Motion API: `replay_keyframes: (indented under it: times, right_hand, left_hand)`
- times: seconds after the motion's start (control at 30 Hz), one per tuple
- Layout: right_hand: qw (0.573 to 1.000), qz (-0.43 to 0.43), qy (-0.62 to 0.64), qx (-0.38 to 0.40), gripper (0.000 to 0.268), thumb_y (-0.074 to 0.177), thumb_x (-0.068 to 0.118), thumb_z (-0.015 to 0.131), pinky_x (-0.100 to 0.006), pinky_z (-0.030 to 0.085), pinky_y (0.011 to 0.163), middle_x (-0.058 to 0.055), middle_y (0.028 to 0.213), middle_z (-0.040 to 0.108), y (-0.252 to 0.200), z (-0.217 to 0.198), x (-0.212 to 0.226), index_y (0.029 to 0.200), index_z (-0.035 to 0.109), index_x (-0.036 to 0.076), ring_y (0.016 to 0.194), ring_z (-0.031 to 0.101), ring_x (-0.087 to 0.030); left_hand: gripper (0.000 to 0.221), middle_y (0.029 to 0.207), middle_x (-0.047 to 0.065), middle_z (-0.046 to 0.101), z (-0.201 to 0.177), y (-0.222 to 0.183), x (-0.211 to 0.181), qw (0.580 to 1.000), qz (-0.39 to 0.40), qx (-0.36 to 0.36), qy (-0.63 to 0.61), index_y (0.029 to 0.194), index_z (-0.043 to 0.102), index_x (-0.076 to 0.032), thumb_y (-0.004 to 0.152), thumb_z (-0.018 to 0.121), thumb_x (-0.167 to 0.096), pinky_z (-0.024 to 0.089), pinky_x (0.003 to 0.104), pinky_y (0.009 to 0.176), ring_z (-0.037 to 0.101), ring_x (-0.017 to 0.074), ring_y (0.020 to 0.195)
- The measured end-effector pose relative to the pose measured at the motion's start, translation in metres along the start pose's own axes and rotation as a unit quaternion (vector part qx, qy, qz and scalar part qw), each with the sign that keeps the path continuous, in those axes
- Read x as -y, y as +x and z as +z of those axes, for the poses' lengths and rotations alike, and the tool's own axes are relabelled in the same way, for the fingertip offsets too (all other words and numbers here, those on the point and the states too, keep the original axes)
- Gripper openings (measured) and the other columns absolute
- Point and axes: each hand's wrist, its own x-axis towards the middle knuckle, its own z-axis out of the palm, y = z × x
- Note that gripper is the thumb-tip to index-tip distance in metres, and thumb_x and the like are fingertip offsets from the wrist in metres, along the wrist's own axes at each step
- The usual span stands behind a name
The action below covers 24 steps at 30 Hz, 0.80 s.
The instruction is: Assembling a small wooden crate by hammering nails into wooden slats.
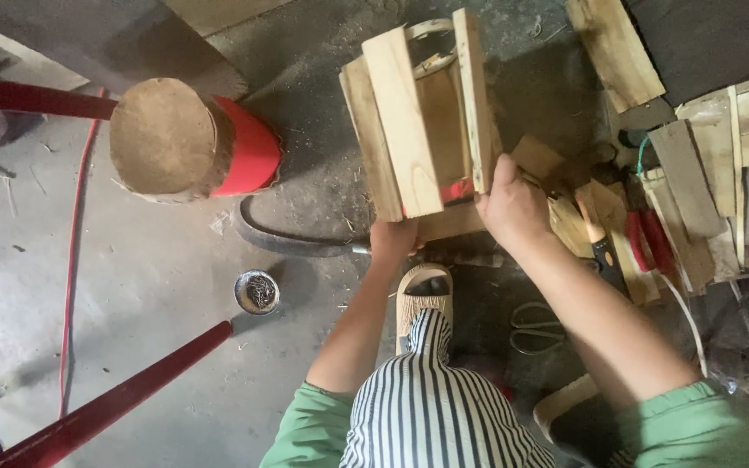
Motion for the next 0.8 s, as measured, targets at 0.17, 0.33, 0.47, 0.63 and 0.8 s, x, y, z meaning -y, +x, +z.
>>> replay_keyframes:
  times: [0.17, 0.33, 0.47, 0.63, 0.8]
  right_hand:
    - [1.0, 0.014, 0.01, 0.001, 0.066, 0.093, 0.035, 0.058, -0.059, 0.058, 0.085, -0.032, 0.106, 0.07, -0.004, -0.004, 0.003, 0.143, 0.037, -0.002, 0.093, 0.073, -0.05]
    - [1.0, 0.024, -0.007, 0.005, 0.066, 0.094, 0.039, 0.058, -0.056, 0.059, 0.085, -0.027, 0.104, 0.072, -0.005, -0.002, 0.005, 0.143, 0.037, 0.0, 0.093, 0.075, -0.045]
    - [0.999, 0.022, -0.027, 0.011, 0.068, 0.094, 0.047, 0.056, -0.058, 0.057, 0.086, -0.028, 0.104, 0.072, -0.002, -0.004, 0.004, 0.141, 0.038, 0.001, 0.093, 0.074, -0.047]
    - [0.998, 0.01, -0.068, 0.009, 0.071, 0.096, 0.054, 0.053, -0.058, 0.058, 0.085, -0.027, 0.099, 0.073, 0.002, 0.003, -0.003, 0.141, 0.04, 0.0, 0.094, 0.074, -0.045]
    - [0.998, 0.013, -0.066, 0.021, 0.062, 0.093, 0.038, 0.053, -0.06, 0.057, 0.085, -0.025, 0.098, 0.075, 0.006, -0.007, 0.001, 0.142, 0.038, 0.002, 0.095, 0.074, -0.045]
  left_hand:
    - [0.041, 0.088, 0.009, 0.074, 0.005, 0.007, 0.018, 0.971, 0.052, 0.011, 0.232, 0.107, 0.07, -0.017, 0.092, 0.056, -0.052, 0.059, 0.044, 0.067, 0.075, 0.0315, 0.087]
    - [0.038, 0.092, 0.007, 0.073, 0.037, -0.001, 0.056, 0.929, 0.154, -0.056, 0.332, 0.115, 0.068, -0.022, 0.091, 0.057, -0.051, 0.059, 0.045, 0.063, 0.075, 0.0339, 0.084]
    - [0.031, 0.095, 0.006, 0.068, 0.07, 0.033, 0.091, 0.862, 0.266, -0.167, 0.399, 0.11, 0.06, -0.014, 0.09, 0.056, -0.038, 0.059, 0.039, 0.054, 0.075, 0.0315, 0.071]
    - [0.017, 0.073, 0.008, 0.065, 0.051, 0.017, 0.075, 0.831, 0.304, -0.162, 0.436, 0.088, 0.07, -0.008, 0.081, 0.061, -0.022, 0.058, 0.049, 0.051, 0.071, 0.0369, 0.061]
    - [0.012, 0.06, 0.006, 0.063, 0.043, 0.04, 0.068, 0.807, 0.346, -0.171, 0.447, 0.071, 0.069, -0.012, 0.079, 0.06, -0.016, 0.053, 0.045, 0.046, 0.07, 0.0335, 0.056]
